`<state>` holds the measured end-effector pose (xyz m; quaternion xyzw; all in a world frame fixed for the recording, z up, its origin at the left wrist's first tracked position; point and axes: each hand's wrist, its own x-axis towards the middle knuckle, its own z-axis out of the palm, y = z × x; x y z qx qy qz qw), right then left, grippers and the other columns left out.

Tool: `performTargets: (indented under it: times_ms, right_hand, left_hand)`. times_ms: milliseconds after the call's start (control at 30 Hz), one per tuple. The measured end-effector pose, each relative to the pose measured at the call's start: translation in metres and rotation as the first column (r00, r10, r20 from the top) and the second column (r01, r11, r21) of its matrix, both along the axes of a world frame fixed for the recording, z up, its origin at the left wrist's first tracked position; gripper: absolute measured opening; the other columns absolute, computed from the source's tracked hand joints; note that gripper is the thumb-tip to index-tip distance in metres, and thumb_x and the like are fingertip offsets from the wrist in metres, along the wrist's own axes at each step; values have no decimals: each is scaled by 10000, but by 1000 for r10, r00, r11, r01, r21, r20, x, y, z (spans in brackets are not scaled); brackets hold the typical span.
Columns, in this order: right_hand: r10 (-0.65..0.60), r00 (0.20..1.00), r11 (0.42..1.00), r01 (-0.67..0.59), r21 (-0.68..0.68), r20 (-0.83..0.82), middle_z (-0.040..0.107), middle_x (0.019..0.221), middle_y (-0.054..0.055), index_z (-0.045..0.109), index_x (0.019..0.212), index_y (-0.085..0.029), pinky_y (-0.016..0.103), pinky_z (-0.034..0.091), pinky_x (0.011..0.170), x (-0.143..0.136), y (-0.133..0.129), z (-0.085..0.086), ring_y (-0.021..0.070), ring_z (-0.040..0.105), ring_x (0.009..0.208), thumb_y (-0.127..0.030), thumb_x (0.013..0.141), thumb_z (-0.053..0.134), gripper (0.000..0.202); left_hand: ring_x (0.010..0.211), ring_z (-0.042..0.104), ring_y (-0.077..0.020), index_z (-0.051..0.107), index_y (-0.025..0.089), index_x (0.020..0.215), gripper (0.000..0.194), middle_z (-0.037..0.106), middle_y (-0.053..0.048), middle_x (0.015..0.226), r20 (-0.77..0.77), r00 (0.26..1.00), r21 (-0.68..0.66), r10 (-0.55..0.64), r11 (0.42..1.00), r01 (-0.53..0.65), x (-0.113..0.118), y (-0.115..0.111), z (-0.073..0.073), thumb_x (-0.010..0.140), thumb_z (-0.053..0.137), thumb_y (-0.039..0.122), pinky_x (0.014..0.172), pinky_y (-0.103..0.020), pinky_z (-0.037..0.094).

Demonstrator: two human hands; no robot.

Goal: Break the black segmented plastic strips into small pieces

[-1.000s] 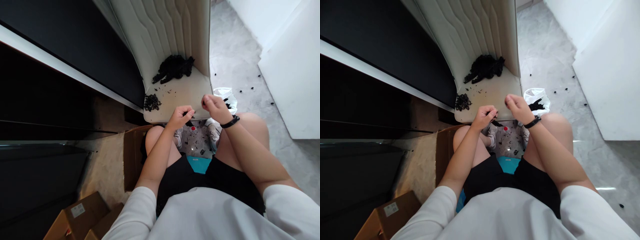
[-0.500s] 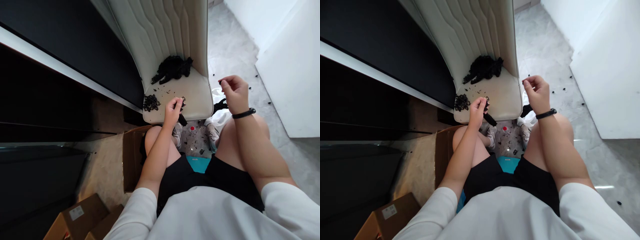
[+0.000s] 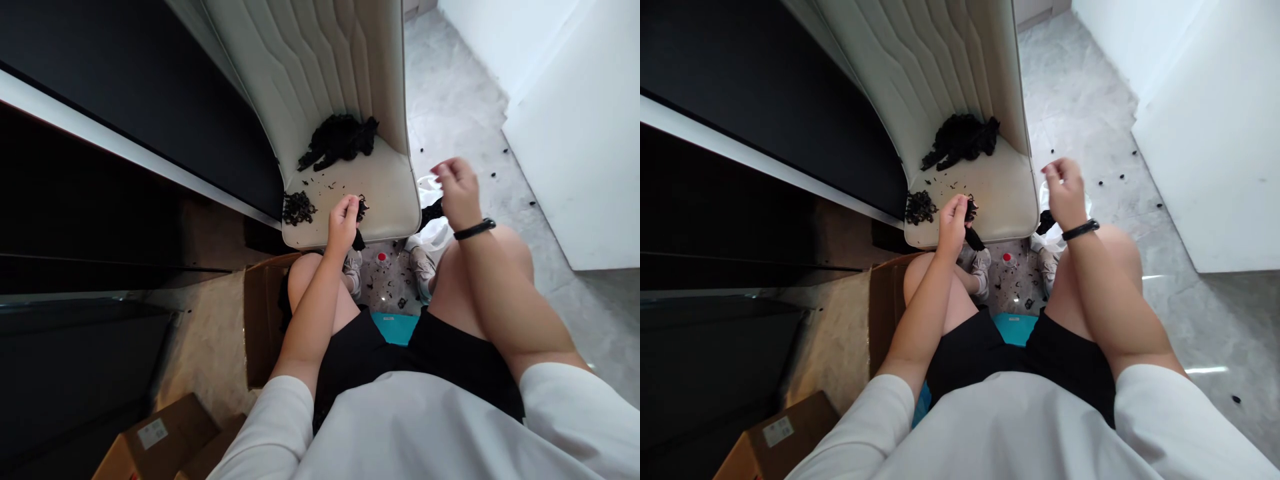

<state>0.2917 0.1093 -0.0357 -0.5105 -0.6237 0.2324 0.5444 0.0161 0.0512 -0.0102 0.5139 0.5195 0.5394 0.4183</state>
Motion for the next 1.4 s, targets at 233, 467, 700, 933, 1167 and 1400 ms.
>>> performTargets:
  times_ms: [233, 467, 700, 933, 1167, 1400]
  right_hand:
    - [494, 870, 857, -487, -170, -6, 750, 931, 62, 691, 1108, -226, 381, 510, 768, -71, -52, 28, 221, 643, 815, -741, 1076, 602, 524]
    - [498, 854, 837, -519, -174, -151, 580, 754, -9, 541, 948, -263, 342, 417, 653, -86, -53, 25, 186, 501, 691, -814, 1040, 621, 565]
    - [550, 812, 787, -583, -202, -197, 595, 744, 0, 546, 903, -255, 341, 401, 632, -87, -52, 23, 187, 525, 684, -822, 1063, 574, 589]
    - [633, 744, 721, -667, -186, -212, 568, 723, -24, 481, 874, -261, 335, 409, 624, -89, -56, 28, 167, 520, 665, -798, 1086, 566, 584]
    - [487, 822, 835, -537, -118, -296, 576, 756, -4, 473, 893, -284, 385, 444, 603, -83, -55, 30, 192, 545, 638, -831, 1063, 578, 582]
    - [409, 809, 869, -486, -90, -422, 596, 803, 7, 520, 925, -291, 370, 484, 552, -86, -50, 26, 181, 554, 643, -858, 1006, 649, 587]
  left_hand:
    - [570, 514, -106, 741, 215, 1012, 797, 687, -21, 797, 38, 995, -39, -94, 995, 96, 2, -3, 0, 970, 479, 967, 512, -255, 401]
    - [554, 540, -116, 694, 252, 1268, 795, 629, 4, 744, -23, 967, -55, -253, 966, 251, 0, -12, -2, 1008, 386, 937, 525, -259, 416]
    - [609, 582, -123, 654, 276, 1342, 686, 624, -6, 810, -11, 961, -28, -277, 960, 277, 0, -15, -1, 1054, 443, 862, 538, -254, 435]
    - [559, 468, -113, 545, 327, 1531, 687, 520, 22, 796, -26, 959, 29, -281, 959, 282, 1, -16, 5, 1071, 446, 827, 540, -279, 429]
    - [560, 447, -117, 565, 290, 1367, 592, 460, 59, 716, -26, 938, -47, -346, 938, 344, 1, -10, 2, 1060, 569, 796, 583, -280, 411]
    - [647, 460, -152, 698, 202, 881, 663, 493, 12, 672, -268, 861, -62, -433, 899, 433, -9, -8, 15, 1085, 504, 803, 660, -333, 374]
